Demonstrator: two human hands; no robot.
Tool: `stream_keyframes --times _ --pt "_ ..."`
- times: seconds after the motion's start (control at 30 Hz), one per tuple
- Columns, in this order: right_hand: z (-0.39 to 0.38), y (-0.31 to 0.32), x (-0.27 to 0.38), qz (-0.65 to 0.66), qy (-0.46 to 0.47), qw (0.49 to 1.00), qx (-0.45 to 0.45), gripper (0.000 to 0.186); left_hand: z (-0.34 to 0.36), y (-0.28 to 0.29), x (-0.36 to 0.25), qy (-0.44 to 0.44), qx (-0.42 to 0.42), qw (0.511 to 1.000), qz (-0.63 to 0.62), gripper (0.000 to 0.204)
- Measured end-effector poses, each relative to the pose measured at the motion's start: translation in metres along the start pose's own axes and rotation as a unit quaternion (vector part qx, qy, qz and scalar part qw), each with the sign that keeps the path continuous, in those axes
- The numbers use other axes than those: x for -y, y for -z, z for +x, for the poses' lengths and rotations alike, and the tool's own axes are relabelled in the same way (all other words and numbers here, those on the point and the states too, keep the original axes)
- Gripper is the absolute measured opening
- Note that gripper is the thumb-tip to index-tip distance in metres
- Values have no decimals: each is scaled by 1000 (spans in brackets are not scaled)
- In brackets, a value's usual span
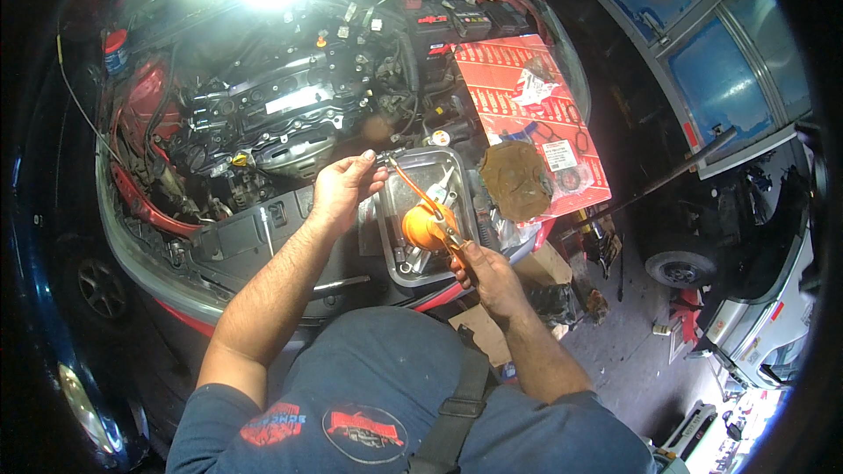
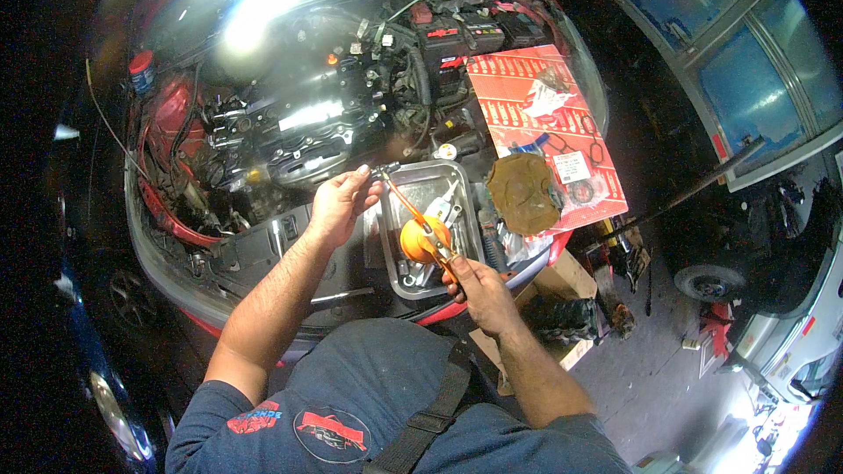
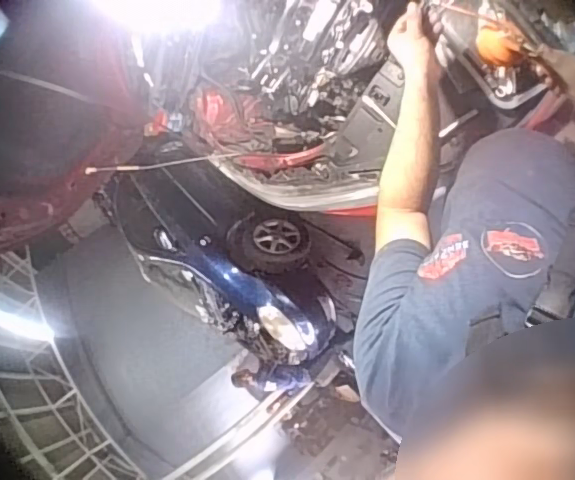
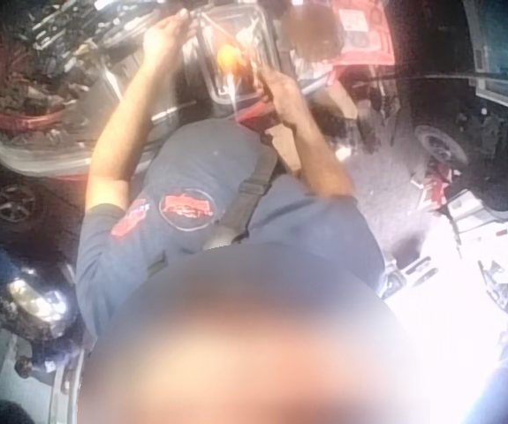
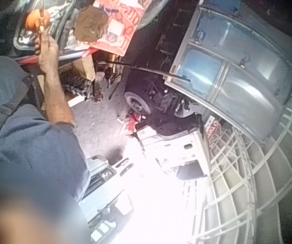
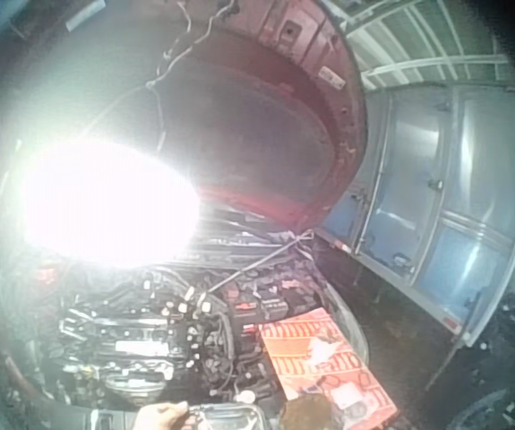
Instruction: The person works on a car engine with the hood open, using a ratchet to tighten bolts on the engine block. They then retrieve a small part from a box, apply lubricant with an oil can, and install the part into the engine.
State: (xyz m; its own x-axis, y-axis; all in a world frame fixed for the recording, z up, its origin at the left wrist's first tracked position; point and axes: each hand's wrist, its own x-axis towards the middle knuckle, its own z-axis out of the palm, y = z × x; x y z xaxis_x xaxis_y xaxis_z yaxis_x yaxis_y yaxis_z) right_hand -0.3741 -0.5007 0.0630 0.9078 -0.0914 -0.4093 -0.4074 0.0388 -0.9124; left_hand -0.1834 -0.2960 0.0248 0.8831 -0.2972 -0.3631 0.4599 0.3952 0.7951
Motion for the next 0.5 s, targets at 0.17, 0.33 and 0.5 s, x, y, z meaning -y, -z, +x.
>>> stream_keyframes --times 0.17,0.33,0.5 --pt "0 -1 2 15 -4 1000 3 50 0 4 0 1 5 1000 -17 23" --pt "3 -4 0 64 4 998 -11 49 -2 4 0 -60 38 997 8 25" --pt "3 -1 0 53 -4 999 -2 49 -4 5 -1 -117 45 987 98 27"
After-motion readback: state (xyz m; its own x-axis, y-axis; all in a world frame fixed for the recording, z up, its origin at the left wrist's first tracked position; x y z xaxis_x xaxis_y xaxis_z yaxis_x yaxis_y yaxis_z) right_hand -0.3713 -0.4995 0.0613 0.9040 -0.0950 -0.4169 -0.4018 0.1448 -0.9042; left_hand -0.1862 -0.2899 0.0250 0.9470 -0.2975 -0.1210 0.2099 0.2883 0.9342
